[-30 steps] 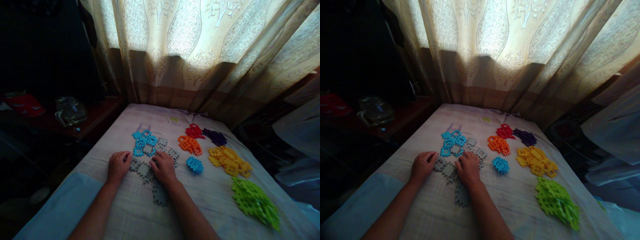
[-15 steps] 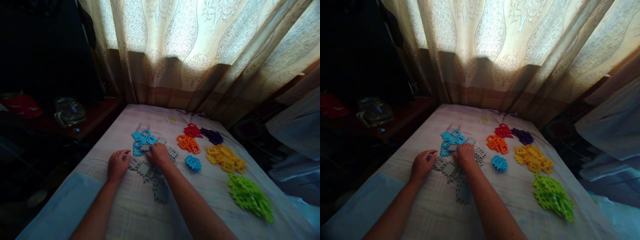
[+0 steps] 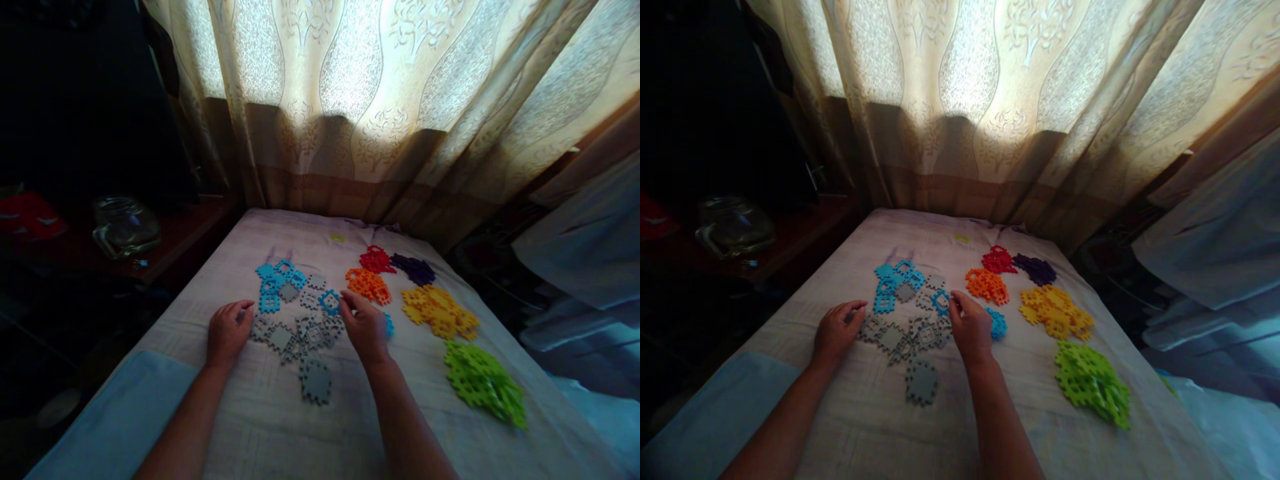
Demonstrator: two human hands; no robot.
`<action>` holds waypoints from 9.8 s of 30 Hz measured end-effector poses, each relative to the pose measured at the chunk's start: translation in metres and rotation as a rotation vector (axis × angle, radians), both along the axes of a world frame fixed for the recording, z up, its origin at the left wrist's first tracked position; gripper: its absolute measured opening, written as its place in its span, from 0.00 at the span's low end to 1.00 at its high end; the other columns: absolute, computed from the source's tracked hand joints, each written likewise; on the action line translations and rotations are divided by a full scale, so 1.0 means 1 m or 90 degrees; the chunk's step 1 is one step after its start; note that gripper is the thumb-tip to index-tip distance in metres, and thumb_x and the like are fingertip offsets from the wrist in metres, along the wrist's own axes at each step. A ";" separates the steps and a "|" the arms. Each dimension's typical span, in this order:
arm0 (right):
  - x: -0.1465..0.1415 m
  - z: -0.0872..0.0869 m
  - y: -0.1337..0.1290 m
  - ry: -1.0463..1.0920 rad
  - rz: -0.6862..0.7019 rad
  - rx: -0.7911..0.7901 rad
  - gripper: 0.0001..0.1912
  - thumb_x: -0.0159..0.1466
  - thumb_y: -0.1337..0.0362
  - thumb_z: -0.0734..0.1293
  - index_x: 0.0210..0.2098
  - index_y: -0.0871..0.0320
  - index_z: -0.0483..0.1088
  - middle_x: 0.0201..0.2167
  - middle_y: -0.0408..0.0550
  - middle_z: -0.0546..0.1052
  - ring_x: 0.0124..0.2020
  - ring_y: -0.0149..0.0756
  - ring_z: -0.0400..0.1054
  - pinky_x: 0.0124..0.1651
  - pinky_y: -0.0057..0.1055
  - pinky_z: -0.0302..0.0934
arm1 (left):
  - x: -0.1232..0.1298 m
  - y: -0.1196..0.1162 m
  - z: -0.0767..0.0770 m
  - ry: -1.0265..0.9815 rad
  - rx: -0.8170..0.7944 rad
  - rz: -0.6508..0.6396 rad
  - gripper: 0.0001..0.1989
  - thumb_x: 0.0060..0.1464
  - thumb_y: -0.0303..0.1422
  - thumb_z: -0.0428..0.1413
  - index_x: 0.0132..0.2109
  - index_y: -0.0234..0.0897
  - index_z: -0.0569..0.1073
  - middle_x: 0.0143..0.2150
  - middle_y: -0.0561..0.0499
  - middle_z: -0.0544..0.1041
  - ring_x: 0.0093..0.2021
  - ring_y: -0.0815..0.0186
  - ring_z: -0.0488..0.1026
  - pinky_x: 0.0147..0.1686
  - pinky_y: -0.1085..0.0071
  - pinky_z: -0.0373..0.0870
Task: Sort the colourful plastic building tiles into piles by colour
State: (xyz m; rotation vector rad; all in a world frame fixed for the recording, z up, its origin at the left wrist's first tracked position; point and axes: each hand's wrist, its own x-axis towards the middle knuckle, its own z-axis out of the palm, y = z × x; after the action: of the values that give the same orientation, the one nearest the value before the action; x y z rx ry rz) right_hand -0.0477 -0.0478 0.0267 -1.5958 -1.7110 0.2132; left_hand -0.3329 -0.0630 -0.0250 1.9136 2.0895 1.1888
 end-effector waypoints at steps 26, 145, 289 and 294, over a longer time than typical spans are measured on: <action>0.061 -0.010 -0.014 -0.084 -0.145 0.077 0.19 0.65 0.55 0.58 0.36 0.57 0.78 0.34 0.52 0.81 0.34 0.39 0.74 0.40 0.31 0.63 | 0.000 0.001 0.002 -0.008 -0.022 0.007 0.18 0.53 0.42 0.48 0.38 0.40 0.79 0.39 0.47 0.82 0.41 0.59 0.76 0.48 0.64 0.70; 0.077 -0.021 -0.055 -0.299 -0.038 -0.051 0.05 0.59 0.69 0.67 0.34 0.55 0.74 0.36 0.48 0.74 0.39 0.39 0.67 0.43 0.33 0.59 | -0.005 0.004 0.003 -0.005 -0.045 0.008 0.19 0.51 0.45 0.47 0.37 0.41 0.79 0.37 0.48 0.82 0.37 0.59 0.76 0.40 0.66 0.71; -0.010 -0.004 0.029 -0.185 0.105 0.079 0.16 0.62 0.63 0.64 0.48 0.56 0.74 0.46 0.53 0.77 0.49 0.43 0.68 0.54 0.39 0.59 | -0.007 0.004 -0.002 -0.050 -0.031 0.006 0.18 0.51 0.44 0.48 0.37 0.41 0.79 0.37 0.48 0.81 0.38 0.59 0.76 0.44 0.65 0.72; -0.080 -0.003 0.070 -0.271 0.243 -0.091 0.18 0.62 0.59 0.65 0.51 0.55 0.72 0.47 0.54 0.76 0.50 0.43 0.68 0.53 0.39 0.60 | -0.006 0.003 -0.001 -0.056 -0.039 -0.003 0.18 0.52 0.43 0.47 0.38 0.41 0.79 0.38 0.48 0.82 0.40 0.59 0.76 0.47 0.65 0.71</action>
State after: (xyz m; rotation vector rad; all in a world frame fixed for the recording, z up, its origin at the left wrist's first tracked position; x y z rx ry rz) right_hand -0.1281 0.0224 0.0235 -1.4731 -2.3780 0.1951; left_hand -0.3390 -0.0600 -0.0258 1.8054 2.0520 1.1710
